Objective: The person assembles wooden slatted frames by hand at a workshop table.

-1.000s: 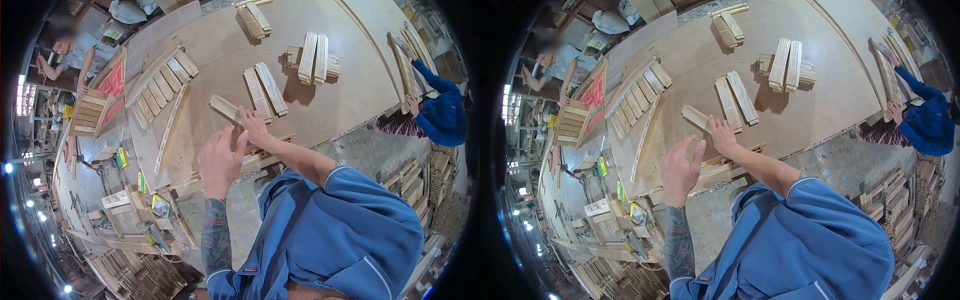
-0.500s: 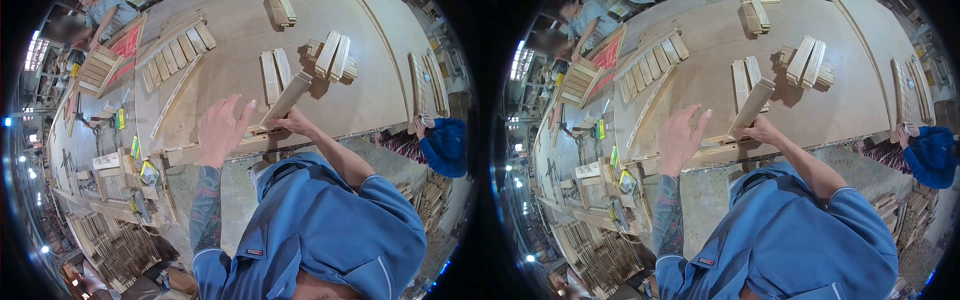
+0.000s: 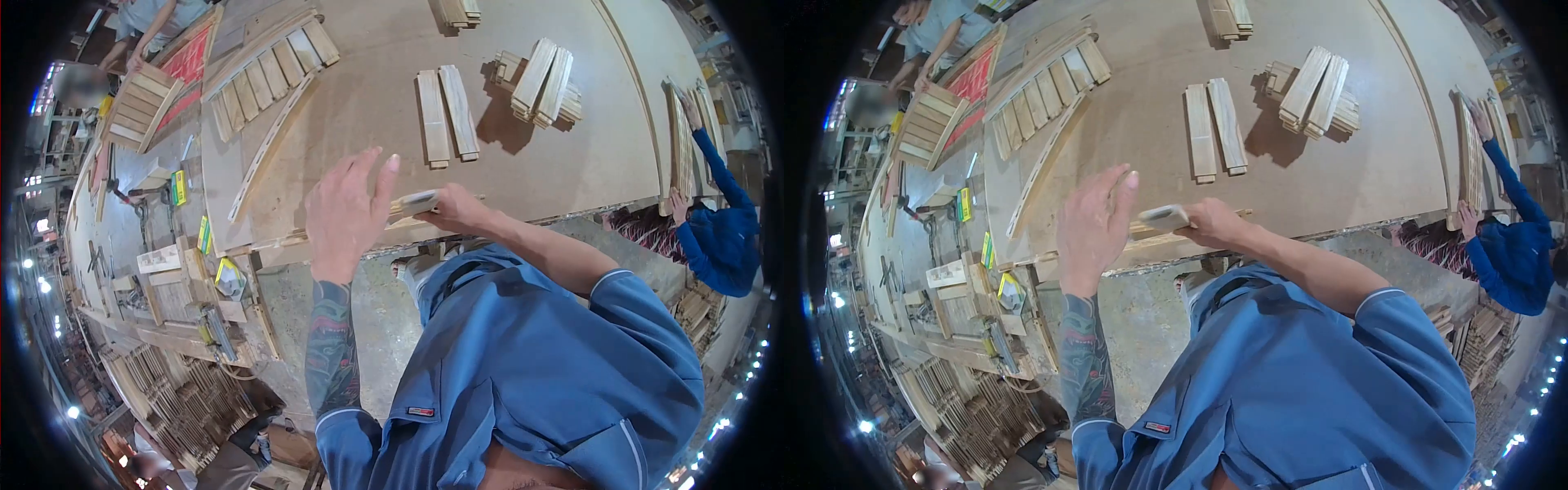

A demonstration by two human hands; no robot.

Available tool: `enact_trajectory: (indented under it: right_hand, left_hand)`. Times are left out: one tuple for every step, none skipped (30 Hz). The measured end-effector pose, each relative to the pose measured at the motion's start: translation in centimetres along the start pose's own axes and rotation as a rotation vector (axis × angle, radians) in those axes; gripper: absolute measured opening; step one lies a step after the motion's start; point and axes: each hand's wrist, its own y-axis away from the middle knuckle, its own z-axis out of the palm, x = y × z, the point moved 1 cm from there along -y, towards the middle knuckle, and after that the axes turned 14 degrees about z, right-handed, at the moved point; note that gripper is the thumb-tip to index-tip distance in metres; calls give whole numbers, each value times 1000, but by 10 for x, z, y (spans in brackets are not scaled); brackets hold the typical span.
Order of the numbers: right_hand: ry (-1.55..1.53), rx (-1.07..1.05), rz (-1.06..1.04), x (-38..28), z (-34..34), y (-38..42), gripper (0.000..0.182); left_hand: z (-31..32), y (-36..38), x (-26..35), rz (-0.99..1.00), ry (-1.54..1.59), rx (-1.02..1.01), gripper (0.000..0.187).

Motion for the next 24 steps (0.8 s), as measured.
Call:
enact_trajectory:
  right_hand:
    - [21,-18,21,-8,-2,0,26]
    - [42,-35,41,-11,-6,1,26]
    - [13,9,-34,-5,-4,-3,31]
    - [16,21,-29,3,-7,-4,31]
    - [-142,87,106,12,-11,-4,34]
    - [-303,152,239,15,-18,-3,36]
    - [-356,214,428,15,-31,-3,36]
    - [-359,223,430,28,-37,-6,36]
    - [-378,313,480,51,-41,-11,36]
    - [-397,406,529,69,-44,-14,36]
    - [-402,422,529,80,-47,-15,36]
    - [-392,435,538,88,-51,-15,38]
    - [-382,447,548,97,-55,-15,40]
    - [-387,461,552,104,-56,-16,40]
    - [-344,467,514,107,-57,-18,40]
    - [-303,471,476,109,-58,-19,41]
    - [-314,477,480,111,-57,-19,41]
    - [-334,458,466,112,-57,-19,43]
    - [-351,439,448,113,-58,-21,46]
    - [-361,443,447,112,-57,-22,46]
    - [-336,590,425,111,-58,-22,46]
    - [-311,734,405,110,-57,-22,46]
    - [-316,735,406,113,-62,-19,46]
    - [-186,666,572,103,-76,-12,44]
  left_hand:
    - [0,0,-1,-5,12,10,38]
    - [0,0,-1,-9,24,21,35]
    - [1,0,-1,2,30,21,35]
    - [1,-1,-1,1,14,28,35]
    - [1,-1,0,0,-3,36,34]
    - [0,-2,1,10,0,36,34]
    - [-2,-3,3,-24,1,15,34]
    - [-3,-3,5,-59,1,-8,34]
    - [-3,-3,6,-48,2,-11,34]
    - [-3,-3,6,-70,13,-22,35]
    - [-3,-4,6,-90,25,-32,35]
    - [-3,-4,6,-73,27,-32,35]
    - [-3,-4,5,-87,15,-42,37]
    - [-2,-4,5,-101,3,-54,39]
    - [-2,-5,6,-88,4,-59,39]
    - [-2,-6,6,-116,15,-76,40]
    - [-2,-6,6,-146,22,-97,42]
    - [-2,-6,6,-139,16,-104,42]
    - [-2,-7,6,-146,27,-102,43]
    - [-2,-7,6,-154,39,-103,43]
    - [-2,-8,6,-148,34,-106,43]
    - [-2,-7,5,-140,24,-111,44]
    - [-1,-7,5,-135,16,-113,44]
    - [-2,-7,6,-131,11,-120,44]
